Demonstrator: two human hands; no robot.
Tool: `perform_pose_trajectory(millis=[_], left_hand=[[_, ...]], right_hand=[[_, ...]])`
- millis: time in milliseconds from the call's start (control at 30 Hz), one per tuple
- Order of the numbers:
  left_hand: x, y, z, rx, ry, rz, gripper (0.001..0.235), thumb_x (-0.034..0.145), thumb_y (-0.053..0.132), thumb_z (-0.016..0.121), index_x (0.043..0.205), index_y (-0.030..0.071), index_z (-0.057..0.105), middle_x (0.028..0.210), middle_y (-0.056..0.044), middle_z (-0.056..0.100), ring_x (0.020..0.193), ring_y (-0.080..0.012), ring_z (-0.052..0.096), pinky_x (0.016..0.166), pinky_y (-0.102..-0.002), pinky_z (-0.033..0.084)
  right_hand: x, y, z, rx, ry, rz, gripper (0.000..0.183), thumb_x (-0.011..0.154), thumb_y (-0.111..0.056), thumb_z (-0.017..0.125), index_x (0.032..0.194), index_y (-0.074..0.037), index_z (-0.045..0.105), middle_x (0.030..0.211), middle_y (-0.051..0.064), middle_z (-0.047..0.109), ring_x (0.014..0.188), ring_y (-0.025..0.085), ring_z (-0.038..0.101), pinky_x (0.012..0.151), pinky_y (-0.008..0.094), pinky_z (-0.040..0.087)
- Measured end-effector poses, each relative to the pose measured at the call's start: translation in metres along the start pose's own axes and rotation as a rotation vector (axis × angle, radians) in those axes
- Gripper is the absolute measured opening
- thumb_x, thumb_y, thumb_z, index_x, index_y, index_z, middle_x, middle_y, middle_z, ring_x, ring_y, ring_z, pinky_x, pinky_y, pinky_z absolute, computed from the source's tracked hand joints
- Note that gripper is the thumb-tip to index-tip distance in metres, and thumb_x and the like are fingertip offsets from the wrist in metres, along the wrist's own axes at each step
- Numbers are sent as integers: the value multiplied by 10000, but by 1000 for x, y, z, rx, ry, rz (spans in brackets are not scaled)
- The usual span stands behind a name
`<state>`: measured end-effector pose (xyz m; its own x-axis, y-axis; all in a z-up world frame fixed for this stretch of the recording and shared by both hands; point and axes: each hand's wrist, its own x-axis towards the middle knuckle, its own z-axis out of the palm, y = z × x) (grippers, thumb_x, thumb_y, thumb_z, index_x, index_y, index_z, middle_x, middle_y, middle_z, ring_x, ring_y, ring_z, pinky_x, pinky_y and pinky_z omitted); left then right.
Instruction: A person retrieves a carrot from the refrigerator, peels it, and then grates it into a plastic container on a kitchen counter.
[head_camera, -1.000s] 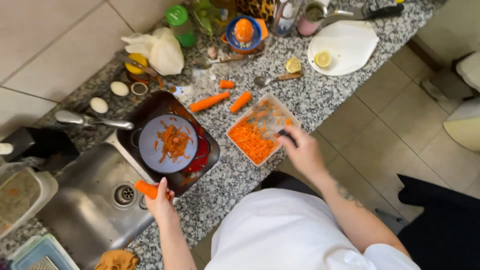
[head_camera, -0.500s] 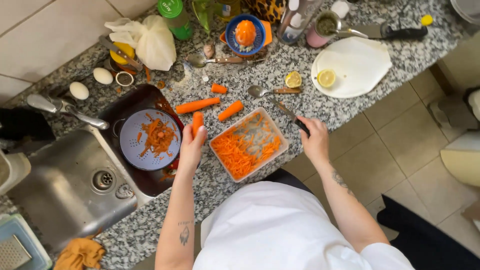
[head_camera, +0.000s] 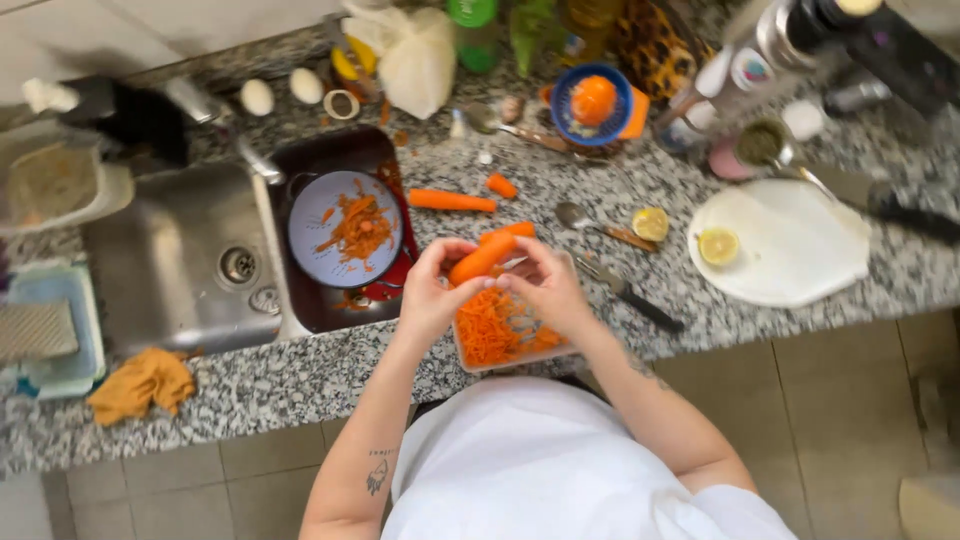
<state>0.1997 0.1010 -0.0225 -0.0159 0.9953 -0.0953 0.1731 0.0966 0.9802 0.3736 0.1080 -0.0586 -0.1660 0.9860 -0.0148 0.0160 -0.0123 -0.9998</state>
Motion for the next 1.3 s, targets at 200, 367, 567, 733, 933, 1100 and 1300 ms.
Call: perform_pose_trajectory(millis=[200, 367, 567, 733, 933, 1100, 1300], left_hand=[[-22, 23, -59, 166, 93, -40, 445, 680, 219, 825, 1076, 122, 645, 1000, -56, 657, 903, -202, 619, 795, -318, 486], [-14, 6, -153, 202, 276, -104, 345, 854, 261, 678, 1156, 124, 580, 1037, -72, 673, 938, -213, 644, 773, -323, 500], [78, -18, -262, 781, 284, 68, 356, 938, 285, 570, 1185, 32, 528, 1078, -188, 592, 1001, -383, 585, 865, -493, 463], [180, -40, -304, 1234, 348, 176, 717, 746, 117, 778, 1350, -3, 411, 1381, -227, 413, 1255, -406, 417, 1035, -546, 293], [234, -121, -301, 1551, 322, 583, 370, 849, 82, 596, 1213, 15, 597, 1220, -200, 580, 1173, -390, 497, 951, -473, 386], [261, -142, -319, 1562, 399, 685, 233, 839, 91, 575, 1035, -21, 631, 1108, -224, 600, 1105, -396, 538, 900, -437, 456], [267, -162, -328, 1474, 294, 703, 360, 796, 192, 667, 1050, -53, 597, 1104, -243, 584, 1100, -420, 534, 899, -451, 464]], right_hand=[[19, 23, 51, 437, -144, 192, 337, 819, -82, 684, 1139, -34, 588, 969, 103, 667, 764, 139, 657, 589, 250, 563], [26, 18, 84, 365, -149, 239, 326, 812, -104, 698, 1113, -24, 601, 933, 124, 671, 764, 169, 666, 631, 282, 571], [57, -3, 157, 173, -77, 270, 441, 743, -106, 774, 1155, -93, 620, 1003, 101, 680, 836, 160, 669, 702, 279, 571], [108, 14, 218, -264, -72, 24, 352, 753, -153, 771, 1085, -106, 665, 960, 143, 699, 902, 310, 668, 725, 376, 557], [133, 2, 260, -402, -15, 100, 375, 736, -164, 771, 1081, -80, 653, 916, 179, 695, 846, 329, 677, 680, 393, 567], [144, 3, 269, -354, 40, 149, 366, 748, -157, 774, 1079, -65, 650, 927, 164, 696, 832, 294, 686, 691, 373, 567], [140, 2, 271, -213, 93, 188, 381, 773, -135, 765, 1124, -67, 631, 965, 175, 682, 821, 263, 690, 693, 349, 579]])
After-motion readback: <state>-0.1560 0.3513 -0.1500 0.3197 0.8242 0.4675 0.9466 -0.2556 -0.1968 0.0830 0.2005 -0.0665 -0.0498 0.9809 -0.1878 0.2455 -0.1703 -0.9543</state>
